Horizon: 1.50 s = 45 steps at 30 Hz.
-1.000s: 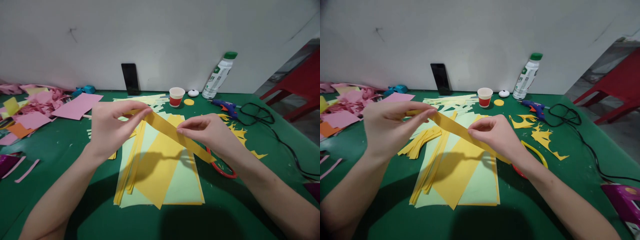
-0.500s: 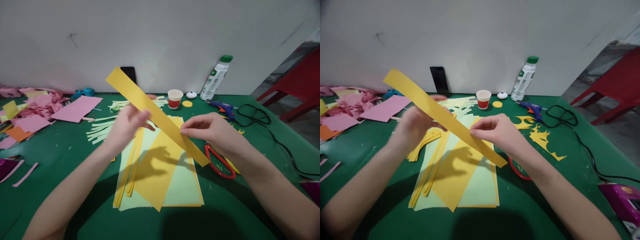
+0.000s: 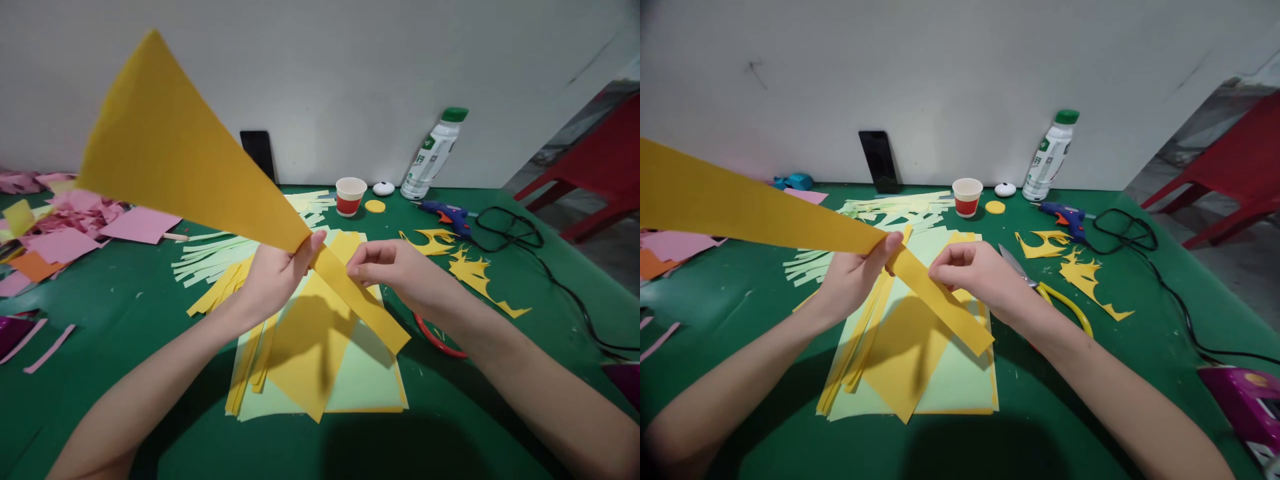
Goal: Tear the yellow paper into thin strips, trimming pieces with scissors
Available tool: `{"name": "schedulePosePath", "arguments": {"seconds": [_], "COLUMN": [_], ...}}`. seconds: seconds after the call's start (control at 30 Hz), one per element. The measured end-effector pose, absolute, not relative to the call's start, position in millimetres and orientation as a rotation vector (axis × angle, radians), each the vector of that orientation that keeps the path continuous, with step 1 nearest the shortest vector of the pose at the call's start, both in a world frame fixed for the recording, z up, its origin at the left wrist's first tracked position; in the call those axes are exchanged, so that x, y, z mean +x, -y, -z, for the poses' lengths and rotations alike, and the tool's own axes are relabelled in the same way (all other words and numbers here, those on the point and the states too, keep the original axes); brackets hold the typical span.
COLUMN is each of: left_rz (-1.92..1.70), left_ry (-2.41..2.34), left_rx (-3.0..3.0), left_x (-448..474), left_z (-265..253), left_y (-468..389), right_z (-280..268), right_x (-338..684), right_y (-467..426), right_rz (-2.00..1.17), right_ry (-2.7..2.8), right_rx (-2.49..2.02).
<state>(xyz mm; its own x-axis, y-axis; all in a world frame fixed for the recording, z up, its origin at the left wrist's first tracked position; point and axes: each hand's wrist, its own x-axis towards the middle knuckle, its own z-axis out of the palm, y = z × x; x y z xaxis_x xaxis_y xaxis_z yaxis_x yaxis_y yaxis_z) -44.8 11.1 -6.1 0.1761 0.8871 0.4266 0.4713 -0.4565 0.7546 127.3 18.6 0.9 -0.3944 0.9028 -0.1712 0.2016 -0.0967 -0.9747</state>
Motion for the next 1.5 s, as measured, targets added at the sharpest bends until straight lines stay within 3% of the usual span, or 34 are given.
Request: {"name": "schedulePosePath", "arguments": {"seconds": [0.67, 0.83, 1.07, 1.5], "left_rz": [-1.660, -1.719, -1.397, -0.741], "left_ry": [-1.135, -1.117, -1.097, -0.892], "left_rx": [1.530, 1.409, 1.248, 1.213], "left_x": [-95.6, -97.5, -82.4, -32.6], "left_z": [-2.0, -5.5, 8.2, 87.2], "left_y": [-50.5, -52.2, -53.6, -33.3], "right_z": [-6.2, -13.1, -13.2, 24.4], "right_x": [136.8, 151.8, 154.9, 134.6], "right_y": [-25.1, -30.0, -37.3, -48.7], "right_rz": [-1.630, -1.691, -1.204, -1.164], "right_ry": [1.726, 2.094, 2.021, 2.395], "right_rx": [-1.253, -1.227, -1.369, -1.399]}}
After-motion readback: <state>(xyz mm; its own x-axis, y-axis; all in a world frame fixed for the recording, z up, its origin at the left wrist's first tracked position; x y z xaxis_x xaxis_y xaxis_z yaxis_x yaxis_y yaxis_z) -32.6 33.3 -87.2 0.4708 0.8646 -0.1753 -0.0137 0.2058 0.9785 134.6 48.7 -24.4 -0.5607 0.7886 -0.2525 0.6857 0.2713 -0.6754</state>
